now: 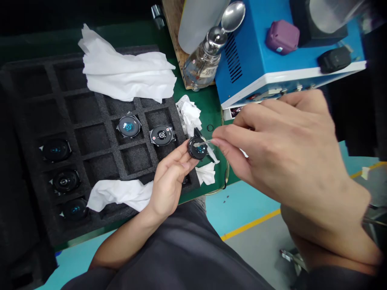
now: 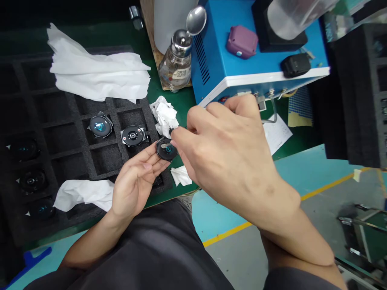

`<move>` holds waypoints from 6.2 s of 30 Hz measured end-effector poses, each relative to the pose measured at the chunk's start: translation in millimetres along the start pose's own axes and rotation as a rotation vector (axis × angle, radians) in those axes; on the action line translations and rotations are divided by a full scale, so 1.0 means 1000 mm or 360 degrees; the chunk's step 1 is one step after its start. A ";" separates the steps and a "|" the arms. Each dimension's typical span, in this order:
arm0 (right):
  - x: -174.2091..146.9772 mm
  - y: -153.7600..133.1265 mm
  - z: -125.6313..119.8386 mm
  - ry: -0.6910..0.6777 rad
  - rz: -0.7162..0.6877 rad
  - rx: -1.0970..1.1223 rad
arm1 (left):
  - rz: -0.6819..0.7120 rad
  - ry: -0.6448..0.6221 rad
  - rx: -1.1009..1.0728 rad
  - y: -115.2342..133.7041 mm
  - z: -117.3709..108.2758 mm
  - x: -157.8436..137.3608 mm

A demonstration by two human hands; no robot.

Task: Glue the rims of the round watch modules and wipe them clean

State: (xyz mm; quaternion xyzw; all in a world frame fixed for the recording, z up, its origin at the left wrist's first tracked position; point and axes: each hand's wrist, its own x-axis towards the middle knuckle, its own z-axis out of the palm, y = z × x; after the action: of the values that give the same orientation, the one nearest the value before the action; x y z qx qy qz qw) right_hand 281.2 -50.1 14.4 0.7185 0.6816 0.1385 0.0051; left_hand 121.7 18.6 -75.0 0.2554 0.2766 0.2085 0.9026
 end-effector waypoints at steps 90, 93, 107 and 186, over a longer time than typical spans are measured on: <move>0.006 -0.003 -0.005 -0.0150 0.0071 0.0071 | -0.0036 0.0000 0.0035 0.003 0.002 0.001; 0.007 -0.003 -0.006 -0.0191 0.0095 0.0102 | -0.0041 0.0008 0.0038 0.003 0.002 0.000; 0.006 -0.003 -0.004 -0.0140 0.0097 0.0104 | -0.0035 0.0016 0.0030 0.003 0.001 0.000; 0.010 -0.004 -0.017 -0.0193 -0.0033 0.0284 | 0.0188 0.0420 0.0455 0.011 0.016 0.004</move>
State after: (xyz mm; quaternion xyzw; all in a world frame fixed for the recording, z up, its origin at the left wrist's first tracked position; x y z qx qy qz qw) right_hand 274.1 -43.0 32.2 0.7160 0.6971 0.0334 -0.0162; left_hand 131.8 23.7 -58.3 0.3673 0.4037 0.2513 0.7994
